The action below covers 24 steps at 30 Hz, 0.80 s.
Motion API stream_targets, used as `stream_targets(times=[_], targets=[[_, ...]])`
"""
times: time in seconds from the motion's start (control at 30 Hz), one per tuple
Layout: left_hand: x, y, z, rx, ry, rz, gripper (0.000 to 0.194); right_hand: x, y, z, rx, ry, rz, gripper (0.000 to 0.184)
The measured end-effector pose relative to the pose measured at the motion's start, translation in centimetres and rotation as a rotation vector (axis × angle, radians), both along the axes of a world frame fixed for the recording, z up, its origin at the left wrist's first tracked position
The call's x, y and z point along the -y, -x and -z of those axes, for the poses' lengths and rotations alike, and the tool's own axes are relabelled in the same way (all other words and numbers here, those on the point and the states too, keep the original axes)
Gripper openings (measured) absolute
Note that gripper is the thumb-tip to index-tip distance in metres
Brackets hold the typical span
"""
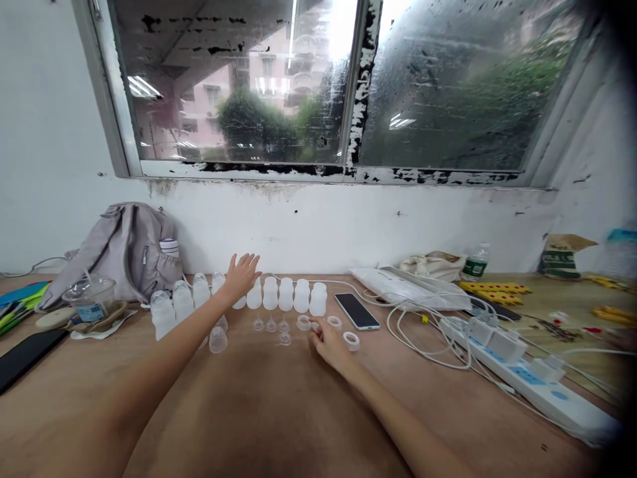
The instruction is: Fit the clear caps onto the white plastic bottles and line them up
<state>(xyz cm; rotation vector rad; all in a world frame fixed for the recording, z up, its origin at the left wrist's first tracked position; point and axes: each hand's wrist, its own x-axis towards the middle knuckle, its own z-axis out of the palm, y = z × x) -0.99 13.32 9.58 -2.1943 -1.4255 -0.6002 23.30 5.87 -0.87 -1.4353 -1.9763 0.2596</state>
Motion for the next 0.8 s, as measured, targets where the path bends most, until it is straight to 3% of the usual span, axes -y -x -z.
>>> stream_targets(times=[0.03,0.13,0.23,0.3,0.4,0.6,0.7,0.8], targets=[[1.2,-0.7,0.8,0.024,-0.03,0.033,0.029,-0.1,0.1,0.2,0.031,0.009,-0.001,0.034],[5.0,-3.0,4.8,0.046,0.08,0.171,0.03,-0.4,0.9,0.8,0.149,-0.005,0.048,0.034],[7.4,-4.8,8.9,0.168,0.215,0.167,0.036,-0.6,1.5,1.2,0.236,-0.042,0.121,0.025],[7.9,-5.3,10.4,0.208,0.278,0.175,0.033,-0.6,1.6,1.2,0.205,-0.069,0.13,0.019],[7.8,-5.4,10.8,0.241,0.345,0.237,0.028,-0.4,1.2,0.8,0.041,-0.143,0.055,0.015],[8.6,-4.4,9.8,0.423,0.375,0.346,0.041,1.1,1.7,-0.4,-0.235,-0.197,-0.114,0.026],[8.9,-4.1,9.3,0.659,0.303,0.339,0.027,2.2,2.8,-0.4,-0.179,-0.159,-0.2,0.038],[8.9,-4.2,9.3,0.706,0.268,0.335,0.025,2.5,3.6,0.0,0.013,-0.051,-0.181,0.034]])
